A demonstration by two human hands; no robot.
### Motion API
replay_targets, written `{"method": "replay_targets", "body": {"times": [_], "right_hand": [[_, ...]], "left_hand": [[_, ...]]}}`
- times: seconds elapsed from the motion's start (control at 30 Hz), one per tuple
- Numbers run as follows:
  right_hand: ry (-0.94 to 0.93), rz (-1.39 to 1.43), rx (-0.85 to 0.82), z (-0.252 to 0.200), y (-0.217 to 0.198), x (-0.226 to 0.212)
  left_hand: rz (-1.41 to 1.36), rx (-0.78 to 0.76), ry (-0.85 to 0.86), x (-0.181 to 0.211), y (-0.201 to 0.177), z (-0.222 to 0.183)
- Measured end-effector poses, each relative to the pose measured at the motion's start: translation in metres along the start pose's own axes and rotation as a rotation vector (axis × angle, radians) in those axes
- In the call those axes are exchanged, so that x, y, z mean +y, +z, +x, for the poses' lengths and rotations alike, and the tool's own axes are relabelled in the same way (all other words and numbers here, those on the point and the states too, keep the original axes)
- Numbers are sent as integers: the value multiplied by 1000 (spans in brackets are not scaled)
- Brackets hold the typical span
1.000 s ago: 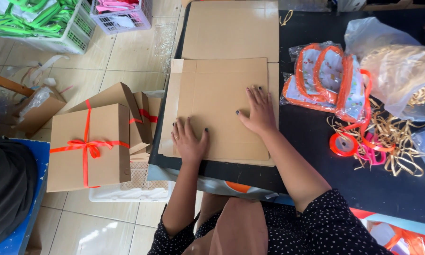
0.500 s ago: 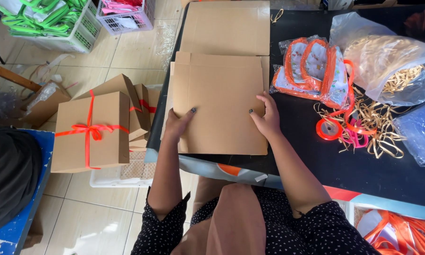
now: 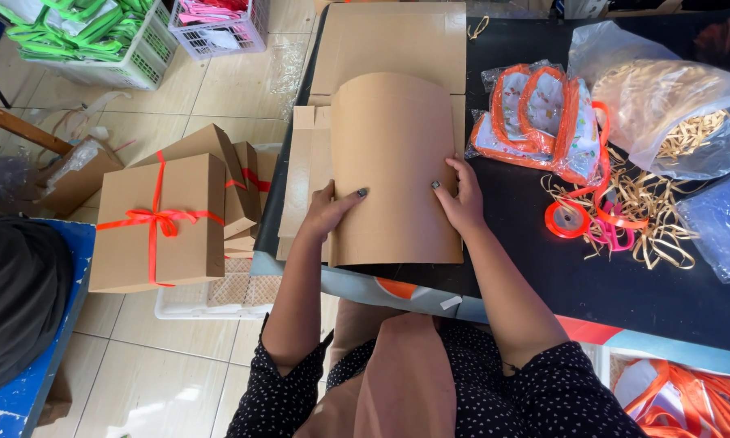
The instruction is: The person organizes various packaged items on a table and then folds a cardboard box by hand, tucking in the side flaps and bottom tabs.
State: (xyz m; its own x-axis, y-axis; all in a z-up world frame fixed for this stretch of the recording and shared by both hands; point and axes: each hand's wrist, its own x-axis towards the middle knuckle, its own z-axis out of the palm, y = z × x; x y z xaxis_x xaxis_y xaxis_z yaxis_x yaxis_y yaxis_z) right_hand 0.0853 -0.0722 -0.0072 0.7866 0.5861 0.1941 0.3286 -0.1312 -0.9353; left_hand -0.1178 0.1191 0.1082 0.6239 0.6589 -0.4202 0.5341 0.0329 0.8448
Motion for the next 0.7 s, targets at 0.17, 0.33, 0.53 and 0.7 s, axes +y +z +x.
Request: {"method": "replay_targets", "body": {"times": [0.17,0.33,0.53,0.7], "right_hand": [[-10,-146,-18,-1,1,-4],[-82,-290,-56,1,7,-3],[-170,-738,-182,4,39,-47],[-588,-792,-491,5,105,-89]], "left_hand": [[-299,5,7,-64,-6,61],[-392,-1,132,-81,-17,65],[-406,-82,329,-101,-16,64],[-523,-116,362,-114,-18,75]]}}
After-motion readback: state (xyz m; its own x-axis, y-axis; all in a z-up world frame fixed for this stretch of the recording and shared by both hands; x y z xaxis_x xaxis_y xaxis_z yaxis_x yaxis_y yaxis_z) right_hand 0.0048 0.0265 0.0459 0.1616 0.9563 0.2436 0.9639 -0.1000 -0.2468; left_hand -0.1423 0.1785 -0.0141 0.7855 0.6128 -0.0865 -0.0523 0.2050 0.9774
